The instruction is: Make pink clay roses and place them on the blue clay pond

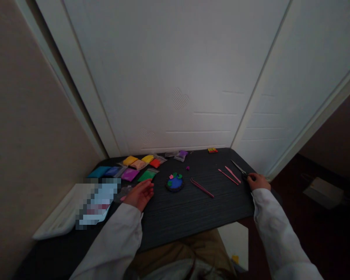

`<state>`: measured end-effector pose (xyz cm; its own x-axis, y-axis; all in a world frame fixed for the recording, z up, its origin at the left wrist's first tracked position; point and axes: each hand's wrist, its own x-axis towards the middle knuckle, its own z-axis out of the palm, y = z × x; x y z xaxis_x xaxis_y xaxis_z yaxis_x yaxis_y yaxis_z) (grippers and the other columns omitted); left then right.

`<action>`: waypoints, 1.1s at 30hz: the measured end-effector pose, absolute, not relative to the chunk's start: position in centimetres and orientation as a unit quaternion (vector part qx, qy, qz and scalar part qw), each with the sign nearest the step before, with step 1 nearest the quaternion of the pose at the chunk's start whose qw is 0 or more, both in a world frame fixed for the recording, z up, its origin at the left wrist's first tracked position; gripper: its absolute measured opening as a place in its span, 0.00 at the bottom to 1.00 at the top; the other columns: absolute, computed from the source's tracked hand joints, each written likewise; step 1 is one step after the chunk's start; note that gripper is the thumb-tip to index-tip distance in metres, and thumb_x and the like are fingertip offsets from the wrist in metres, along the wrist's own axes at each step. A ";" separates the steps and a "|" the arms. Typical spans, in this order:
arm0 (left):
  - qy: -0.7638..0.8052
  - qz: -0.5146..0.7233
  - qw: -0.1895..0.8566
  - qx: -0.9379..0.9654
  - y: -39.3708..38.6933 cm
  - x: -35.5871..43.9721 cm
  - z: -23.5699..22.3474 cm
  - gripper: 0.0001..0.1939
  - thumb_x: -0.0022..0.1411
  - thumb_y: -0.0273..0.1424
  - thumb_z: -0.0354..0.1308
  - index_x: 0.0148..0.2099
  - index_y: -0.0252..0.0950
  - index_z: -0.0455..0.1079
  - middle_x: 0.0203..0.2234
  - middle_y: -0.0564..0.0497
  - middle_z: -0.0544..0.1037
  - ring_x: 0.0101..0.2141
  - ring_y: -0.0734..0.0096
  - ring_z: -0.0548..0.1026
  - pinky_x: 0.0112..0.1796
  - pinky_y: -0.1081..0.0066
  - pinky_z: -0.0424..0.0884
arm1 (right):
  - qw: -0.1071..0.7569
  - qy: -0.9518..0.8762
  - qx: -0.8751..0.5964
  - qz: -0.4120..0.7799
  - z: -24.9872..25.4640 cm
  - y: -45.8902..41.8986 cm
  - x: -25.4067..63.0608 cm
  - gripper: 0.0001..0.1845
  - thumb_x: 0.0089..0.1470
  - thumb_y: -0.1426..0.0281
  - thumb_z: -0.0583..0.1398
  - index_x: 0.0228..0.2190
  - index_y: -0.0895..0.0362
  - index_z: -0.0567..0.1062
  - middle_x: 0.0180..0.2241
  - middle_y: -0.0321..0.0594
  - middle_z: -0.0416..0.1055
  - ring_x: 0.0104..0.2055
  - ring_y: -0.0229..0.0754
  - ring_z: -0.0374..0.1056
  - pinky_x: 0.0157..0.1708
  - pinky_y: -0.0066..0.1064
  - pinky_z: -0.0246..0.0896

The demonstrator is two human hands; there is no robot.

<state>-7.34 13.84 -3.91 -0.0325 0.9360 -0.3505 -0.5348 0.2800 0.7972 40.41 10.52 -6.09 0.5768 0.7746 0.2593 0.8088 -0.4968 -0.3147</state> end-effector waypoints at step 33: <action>0.362 0.569 0.699 0.236 12.4 -6.3 -2.3 0.20 0.50 0.43 0.54 0.18 0.34 0.55 0.06 0.61 0.51 0.12 0.82 0.55 0.15 0.79 0.53 | 0.195 -0.618 -0.760 0.048 -5.3 9.4 23.6 0.14 0.48 0.64 0.51 0.36 0.53 0.70 0.30 0.36 0.68 0.33 0.39 0.64 0.30 0.30 0.50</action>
